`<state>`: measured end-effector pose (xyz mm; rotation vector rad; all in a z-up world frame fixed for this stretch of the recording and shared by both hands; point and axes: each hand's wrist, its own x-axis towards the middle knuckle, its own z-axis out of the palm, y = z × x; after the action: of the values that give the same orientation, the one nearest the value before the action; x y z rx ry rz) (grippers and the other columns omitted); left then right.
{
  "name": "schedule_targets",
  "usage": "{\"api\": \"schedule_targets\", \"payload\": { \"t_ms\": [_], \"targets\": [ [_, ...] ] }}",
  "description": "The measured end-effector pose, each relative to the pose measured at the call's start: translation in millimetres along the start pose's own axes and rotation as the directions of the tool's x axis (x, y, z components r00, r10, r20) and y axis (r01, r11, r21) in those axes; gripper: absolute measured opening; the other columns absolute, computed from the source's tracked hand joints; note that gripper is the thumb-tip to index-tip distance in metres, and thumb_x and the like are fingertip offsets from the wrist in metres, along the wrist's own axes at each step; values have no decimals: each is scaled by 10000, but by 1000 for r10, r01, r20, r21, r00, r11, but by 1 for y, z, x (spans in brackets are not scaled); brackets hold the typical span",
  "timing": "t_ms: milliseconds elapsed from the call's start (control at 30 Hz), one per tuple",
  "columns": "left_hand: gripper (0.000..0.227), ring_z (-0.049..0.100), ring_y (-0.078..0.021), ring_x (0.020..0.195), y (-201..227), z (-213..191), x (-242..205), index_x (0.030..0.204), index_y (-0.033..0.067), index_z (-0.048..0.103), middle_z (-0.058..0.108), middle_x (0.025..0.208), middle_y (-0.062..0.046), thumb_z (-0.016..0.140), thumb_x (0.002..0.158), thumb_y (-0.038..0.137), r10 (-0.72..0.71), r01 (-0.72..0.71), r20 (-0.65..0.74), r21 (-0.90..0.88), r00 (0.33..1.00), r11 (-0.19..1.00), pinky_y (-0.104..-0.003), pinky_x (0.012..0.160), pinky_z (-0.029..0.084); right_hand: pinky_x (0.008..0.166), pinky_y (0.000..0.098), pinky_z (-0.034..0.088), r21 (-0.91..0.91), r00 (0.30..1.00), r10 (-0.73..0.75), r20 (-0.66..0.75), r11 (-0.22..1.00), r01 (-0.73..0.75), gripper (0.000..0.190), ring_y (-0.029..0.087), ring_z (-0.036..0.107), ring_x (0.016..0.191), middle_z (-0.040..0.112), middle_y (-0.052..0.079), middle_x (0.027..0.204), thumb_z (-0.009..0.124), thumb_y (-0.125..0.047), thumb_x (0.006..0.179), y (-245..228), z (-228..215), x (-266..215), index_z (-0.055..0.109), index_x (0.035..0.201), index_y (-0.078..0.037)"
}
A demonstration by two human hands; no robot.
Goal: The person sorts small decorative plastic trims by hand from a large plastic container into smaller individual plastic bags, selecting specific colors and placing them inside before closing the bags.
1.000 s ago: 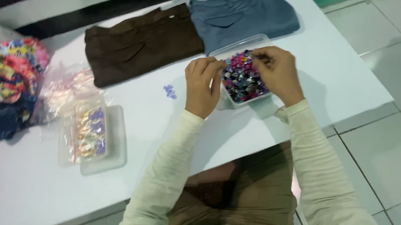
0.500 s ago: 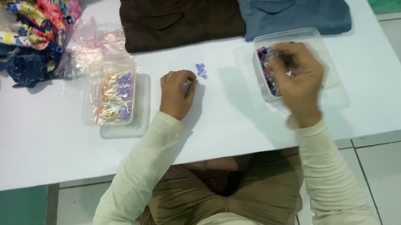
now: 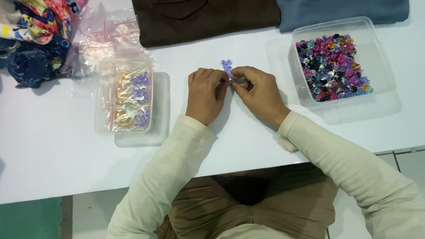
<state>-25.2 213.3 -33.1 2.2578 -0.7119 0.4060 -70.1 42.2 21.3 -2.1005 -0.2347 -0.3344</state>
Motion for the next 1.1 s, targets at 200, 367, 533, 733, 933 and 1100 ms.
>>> {"api": "schedule_targets", "payload": {
  "t_ms": [200,367,533,733,933,1100],
  "targets": [
    [215,645,-225,1005,7,-8,-1,1038,186,675,713,913,-6,783,868,110,-25,25,22,-19,999,999,-438,1003,423,605,295,531,18,999,-38,-17,999,38,210,196,644,734,718,159,945,786,14,904,10,-2,0,714,1101,-2],
    [240,637,-246,1022,12,-17,0,1069,164,679,714,945,-28,766,858,89,-61,63,68,-28,996,998,-457,1015,415,618,298,540,32,1000,-20,-17,999,21,195,205,646,741,695,155,923,773,23,897,9,-6,-3,715,1082,8],
    [255,636,-252,1012,15,-19,-3,1071,161,677,706,930,-30,740,843,66,-93,92,76,9,993,996,-459,1017,418,632,281,551,56,1000,11,4,998,-11,181,178,641,749,699,134,917,735,26,912,9,-6,-4,720,1088,-12],
    [211,616,-231,949,15,-17,-6,1026,157,711,663,874,-11,736,830,84,-76,72,52,77,996,994,-448,982,418,620,337,558,-40,999,6,42,999,-5,141,256,673,769,660,180,914,651,47,943,2,-8,-3,726,1060,26],
    [329,605,-228,956,13,-13,-3,1151,137,713,644,876,-21,711,827,77,-93,92,7,104,996,990,-431,975,422,688,342,586,-17,999,18,36,1000,-18,225,273,669,825,641,194,950,610,48,924,4,-10,-1,721,1120,40],
    [379,597,-235,969,10,-11,1,1195,144,733,643,908,-24,700,826,63,-87,76,57,177,995,981,-432,972,409,670,372,574,-129,996,-8,85,991,19,266,303,683,851,621,170,959,565,29,931,12,-8,5,728,1141,15]
  ]
}}
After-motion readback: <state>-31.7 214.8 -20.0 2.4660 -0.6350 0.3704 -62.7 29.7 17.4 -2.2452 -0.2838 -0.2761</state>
